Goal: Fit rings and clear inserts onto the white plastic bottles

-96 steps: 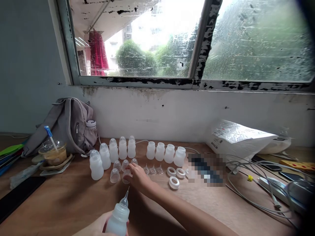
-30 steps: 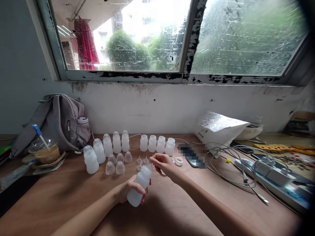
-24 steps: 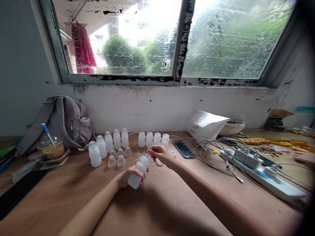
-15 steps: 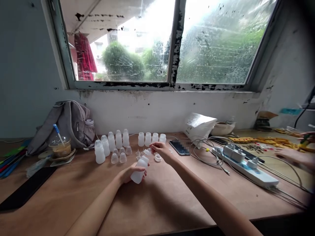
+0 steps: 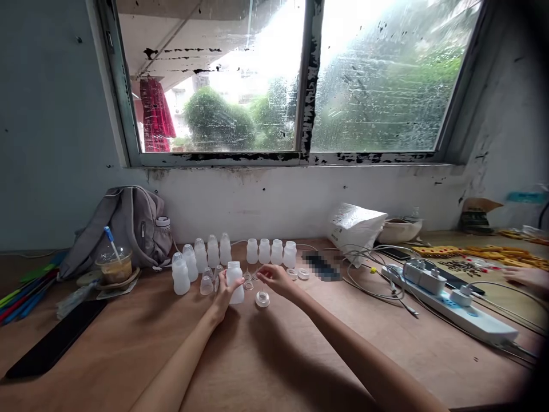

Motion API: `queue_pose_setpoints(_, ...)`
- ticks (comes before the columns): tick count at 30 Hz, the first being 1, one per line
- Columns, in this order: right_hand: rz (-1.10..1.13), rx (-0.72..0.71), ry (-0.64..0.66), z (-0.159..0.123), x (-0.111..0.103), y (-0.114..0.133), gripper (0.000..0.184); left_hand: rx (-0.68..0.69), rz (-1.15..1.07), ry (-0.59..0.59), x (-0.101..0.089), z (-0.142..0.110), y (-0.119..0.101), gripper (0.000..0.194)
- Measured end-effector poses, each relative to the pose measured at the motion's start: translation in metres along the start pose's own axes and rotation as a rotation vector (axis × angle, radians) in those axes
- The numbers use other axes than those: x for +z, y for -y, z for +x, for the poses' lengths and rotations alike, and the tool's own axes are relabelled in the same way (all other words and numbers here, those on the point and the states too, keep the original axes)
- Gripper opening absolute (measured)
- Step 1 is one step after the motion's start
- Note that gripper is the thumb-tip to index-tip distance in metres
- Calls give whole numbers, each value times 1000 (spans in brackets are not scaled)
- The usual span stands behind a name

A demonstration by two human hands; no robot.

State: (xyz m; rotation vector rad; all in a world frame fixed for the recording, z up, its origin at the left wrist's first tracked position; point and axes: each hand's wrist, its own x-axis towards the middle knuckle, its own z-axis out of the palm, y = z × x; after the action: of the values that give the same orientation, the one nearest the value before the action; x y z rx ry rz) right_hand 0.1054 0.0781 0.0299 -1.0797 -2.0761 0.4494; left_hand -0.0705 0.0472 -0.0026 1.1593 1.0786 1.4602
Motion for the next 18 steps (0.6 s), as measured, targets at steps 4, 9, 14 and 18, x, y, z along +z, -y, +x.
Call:
queue_pose_setpoints(4, 22, -155, 20, 29, 0, 32, 23, 105, 70, -4, -4, 6, 0, 46)
queue_pose_setpoints(9, -170, -217, 100, 58, 8, 49, 13, 159, 128, -10, -5, 9, -1, 52)
queue_pose_setpoints(14, -203, -131, 142, 84, -1, 47, 14, 233, 131, -19, -8, 12, -4, 54)
queue_pose_setpoints(18, -246, -52, 154, 109, -13, 42, 15, 198, 137, -57, -10, 12, -2, 52)
